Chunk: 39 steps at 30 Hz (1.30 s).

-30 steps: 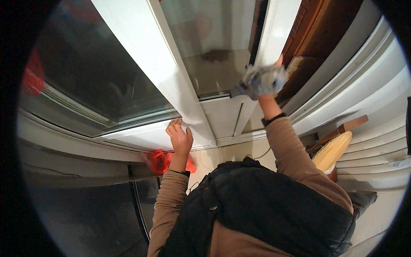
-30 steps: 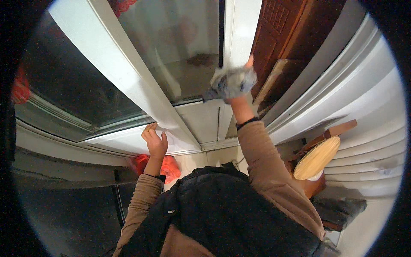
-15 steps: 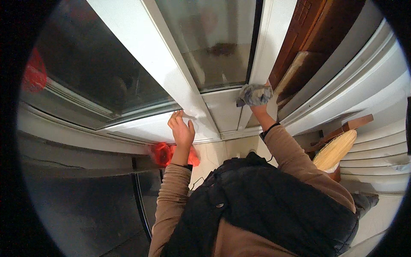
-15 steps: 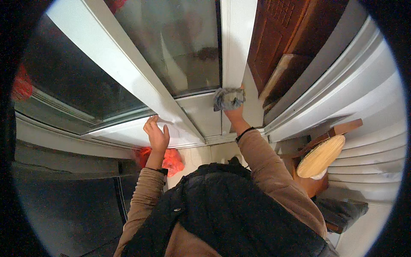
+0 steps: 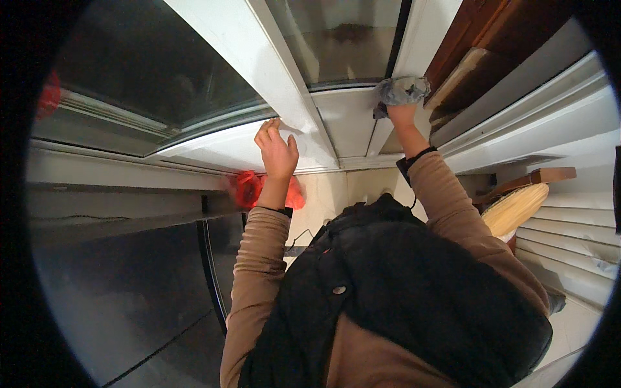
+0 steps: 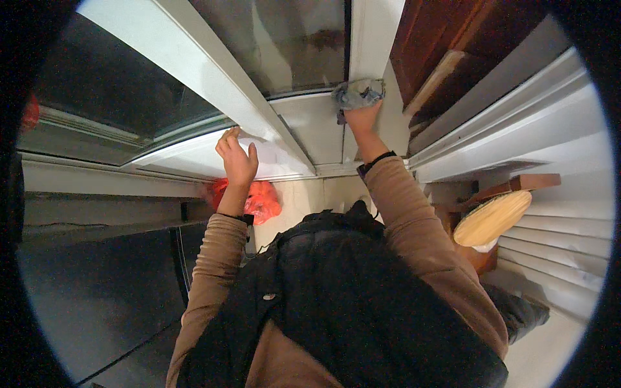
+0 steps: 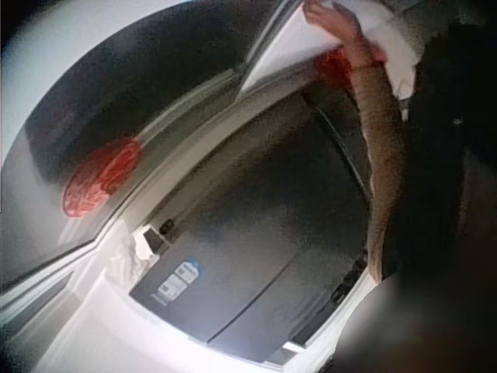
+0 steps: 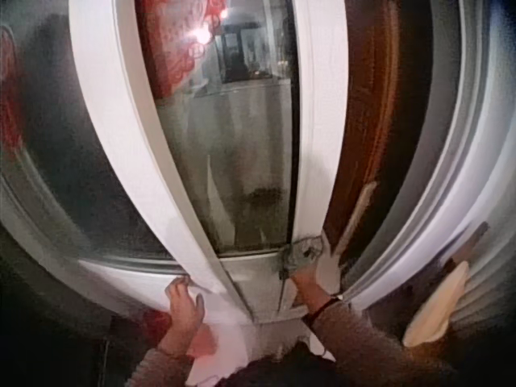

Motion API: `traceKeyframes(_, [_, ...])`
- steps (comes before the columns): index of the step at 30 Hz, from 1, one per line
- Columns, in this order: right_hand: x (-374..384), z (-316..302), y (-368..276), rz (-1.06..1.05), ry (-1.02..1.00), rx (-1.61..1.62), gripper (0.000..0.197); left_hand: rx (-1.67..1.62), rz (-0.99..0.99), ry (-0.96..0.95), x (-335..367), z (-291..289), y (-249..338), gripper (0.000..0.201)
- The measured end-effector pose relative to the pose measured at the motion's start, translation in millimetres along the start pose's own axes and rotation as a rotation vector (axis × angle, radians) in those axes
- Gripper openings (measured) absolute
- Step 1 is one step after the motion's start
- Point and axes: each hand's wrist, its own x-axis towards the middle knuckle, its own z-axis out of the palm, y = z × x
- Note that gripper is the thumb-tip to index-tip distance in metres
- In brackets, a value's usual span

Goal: The person wipes the white window frame and glass with a cloth, moving along the vertical and horizontal edges and across the glass surface. The person uses both hands to hold the frame and wipe different sections, including the lower panel and the area near a red plastic bag on the floor.

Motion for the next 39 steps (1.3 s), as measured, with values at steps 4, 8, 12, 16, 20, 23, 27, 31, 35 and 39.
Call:
traceKeyframes(4, [-11.9,-39.9,3.0,0.54,-0.124,0.508,0.051,0.005,-0.015,-0.009,1.3,-0.4,-0.1,0.055])
traceKeyframes(8, [-32.5,-44.7,36.6,0.666,-0.203,0.43,0.052,0.009,-0.006,-0.031,0.4,-1.1,-0.1,0.056])
traceKeyframes(12, [-12.8,-34.8,47.9,0.471,-0.06,0.647,0.048,0.003,-0.044,-0.048,-0.2,-1.2,1.7,0.056])
traceKeyframes(16, [28.8,-48.4,4.1,0.266,0.148,0.584,0.044,0.019,-0.044,-0.056,0.9,0.3,3.9,0.058])
traceKeyframes(20, [65.4,-78.9,-49.1,-0.092,0.221,0.144,0.041,0.026,-0.008,-0.039,0.5,0.2,3.5,0.06])
traceKeyframes(23, [87.5,-80.5,-61.1,-0.196,0.245,0.045,0.043,0.054,-0.027,-0.071,-0.4,0.4,3.3,0.065])
traceKeyframes(27, [73.7,-41.8,-18.6,-0.27,0.21,-0.027,0.046,0.041,-0.051,-0.043,-1.5,2.0,9.4,0.062])
traceKeyframes(31, [-14.7,24.1,76.1,-0.302,-0.136,-0.146,0.049,0.011,-0.085,-0.058,-0.3,-0.3,15.8,0.069])
traceKeyframes(35, [-102.3,37.2,126.3,-0.22,-0.973,-0.255,0.052,-0.02,-0.059,-0.054,-5.1,-5.0,15.0,0.069])
traceKeyframes(39, [-100.5,2.0,70.6,0.065,-1.494,-0.14,0.044,-0.141,-0.216,-0.121,-28.6,2.3,20.0,0.065])
